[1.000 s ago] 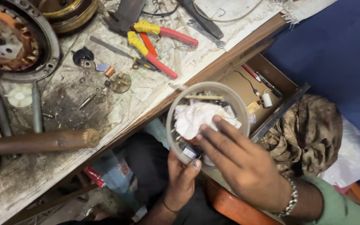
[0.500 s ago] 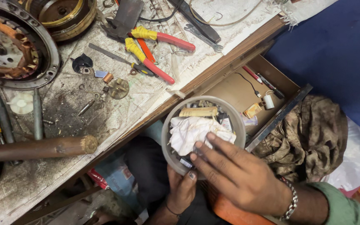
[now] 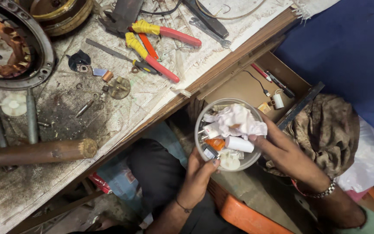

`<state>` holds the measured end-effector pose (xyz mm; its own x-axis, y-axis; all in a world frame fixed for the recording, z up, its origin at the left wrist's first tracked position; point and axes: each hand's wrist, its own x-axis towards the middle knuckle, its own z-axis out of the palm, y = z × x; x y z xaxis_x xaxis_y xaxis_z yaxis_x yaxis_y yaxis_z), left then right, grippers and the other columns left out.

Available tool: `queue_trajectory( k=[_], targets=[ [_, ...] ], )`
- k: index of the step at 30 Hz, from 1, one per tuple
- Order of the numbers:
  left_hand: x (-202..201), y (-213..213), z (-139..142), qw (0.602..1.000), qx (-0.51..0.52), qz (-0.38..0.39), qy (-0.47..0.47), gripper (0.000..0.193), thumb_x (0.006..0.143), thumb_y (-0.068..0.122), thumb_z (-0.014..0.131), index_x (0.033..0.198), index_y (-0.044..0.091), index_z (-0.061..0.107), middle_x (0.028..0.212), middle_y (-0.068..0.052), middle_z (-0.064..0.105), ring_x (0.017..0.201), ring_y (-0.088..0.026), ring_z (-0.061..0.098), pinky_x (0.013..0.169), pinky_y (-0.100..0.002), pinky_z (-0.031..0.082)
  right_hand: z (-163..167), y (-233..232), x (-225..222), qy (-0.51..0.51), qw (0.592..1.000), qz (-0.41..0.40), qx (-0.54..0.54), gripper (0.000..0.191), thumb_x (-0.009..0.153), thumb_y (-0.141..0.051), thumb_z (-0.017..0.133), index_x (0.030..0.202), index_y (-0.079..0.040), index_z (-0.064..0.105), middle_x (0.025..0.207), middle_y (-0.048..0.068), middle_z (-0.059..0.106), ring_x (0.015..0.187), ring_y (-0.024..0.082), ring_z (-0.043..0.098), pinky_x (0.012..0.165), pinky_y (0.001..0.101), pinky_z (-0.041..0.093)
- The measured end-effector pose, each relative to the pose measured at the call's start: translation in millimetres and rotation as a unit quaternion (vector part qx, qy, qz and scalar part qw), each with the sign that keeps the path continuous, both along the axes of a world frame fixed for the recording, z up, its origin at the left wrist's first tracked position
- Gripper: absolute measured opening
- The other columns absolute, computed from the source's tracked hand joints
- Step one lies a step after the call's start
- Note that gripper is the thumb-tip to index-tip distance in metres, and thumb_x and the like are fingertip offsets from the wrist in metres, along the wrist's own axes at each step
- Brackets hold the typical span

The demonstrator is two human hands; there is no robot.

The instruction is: The person holds a metal appliance base and uses a screwdriver to adjust a central component. They then retrieve a metal rod from a drawer and use a hammer to tap it into place. Finally, they retrieve a small cylindrical part from a container and place it on the workbench.

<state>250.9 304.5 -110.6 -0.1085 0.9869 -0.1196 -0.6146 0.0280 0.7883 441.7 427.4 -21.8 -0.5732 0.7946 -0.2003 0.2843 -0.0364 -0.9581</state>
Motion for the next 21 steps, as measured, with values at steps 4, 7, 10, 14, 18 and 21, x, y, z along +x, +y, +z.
queue_trajectory(
  k=[4,7,10,14,18,21],
  targets=[
    [-4.0,9.6,-22.6,0.995,-0.035,-0.090,0.026,0.058,0.098,0.014,0.068,0.151,-0.002,0.048,0.110,-0.005,0.062,0.088,-0.012,0.052,0.073,-0.027,0.045,-50.4,-2.4,18.3,0.025,0.990,-0.089,-0.107,0.052,0.101,-0.022,0.056,0.150,-0.007,0.048,0.130,0.011,0.065,0.113,0.018,0.063,0.091,0.0353,0.052],
    [-7.5,16.1,-35.7,0.968,-0.144,-0.140,0.147,0.051,0.100,0.020,0.071,0.144,-0.001,0.054,0.100,-0.007,0.064,0.084,-0.010,0.055,0.067,-0.024,0.045,-77.2,8.1,33.7,-0.013,0.962,-0.167,-0.215,0.055,0.098,-0.021,0.055,0.152,-0.014,0.049,0.121,0.013,0.069,0.090,0.021,0.070,0.067,0.0361,0.058],
    [-15.4,19.0,-40.7,0.972,-0.175,-0.081,0.133,0.054,0.097,0.014,0.062,0.146,0.009,0.042,0.117,-0.004,0.070,0.094,-0.003,0.063,0.073,-0.022,0.050,-93.4,36.7,41.5,-0.028,0.964,-0.181,-0.194,0.060,0.098,-0.016,0.055,0.157,-0.018,0.044,0.120,0.014,0.068,0.081,0.022,0.070,0.062,0.0329,0.059],
    [-30.3,16.6,-33.3,0.987,-0.054,-0.042,0.145,0.057,0.091,-0.004,0.049,0.148,0.005,0.044,0.132,-0.008,0.069,0.089,-0.010,0.057,0.078,-0.024,0.051,-106.8,86.5,39.0,-0.008,0.959,-0.213,-0.189,0.066,0.097,-0.009,0.052,0.159,-0.020,0.030,0.129,0.012,0.065,0.088,0.023,0.071,0.069,0.0326,0.062],
    [-40.5,15.3,-11.1,0.993,0.024,-0.014,0.111,0.057,0.093,-0.011,0.043,0.148,0.004,0.041,0.143,-0.013,0.061,0.096,-0.012,0.056,0.087,-0.027,0.052,-133.5,131.2,27.9,-0.012,0.969,-0.178,-0.171,0.066,0.096,-0.002,0.051,0.159,-0.014,0.037,0.134,0.011,0.063,0.095,0.022,0.072,0.072,0.0343,0.064],
    [-46.1,12.2,13.7,0.989,0.086,0.011,0.124,0.057,0.097,-0.014,0.043,0.150,0.005,0.039,0.153,-0.015,0.054,0.107,-0.013,0.057,0.096,-0.029,0.052,-173.4,156.9,10.4,-0.005,0.965,-0.164,-0.202,0.067,0.096,-0.004,0.052,0.160,-0.016,0.034,0.130,0.016,0.064,0.095,0.025,0.071,0.073,0.0371,0.063]
  ],
)
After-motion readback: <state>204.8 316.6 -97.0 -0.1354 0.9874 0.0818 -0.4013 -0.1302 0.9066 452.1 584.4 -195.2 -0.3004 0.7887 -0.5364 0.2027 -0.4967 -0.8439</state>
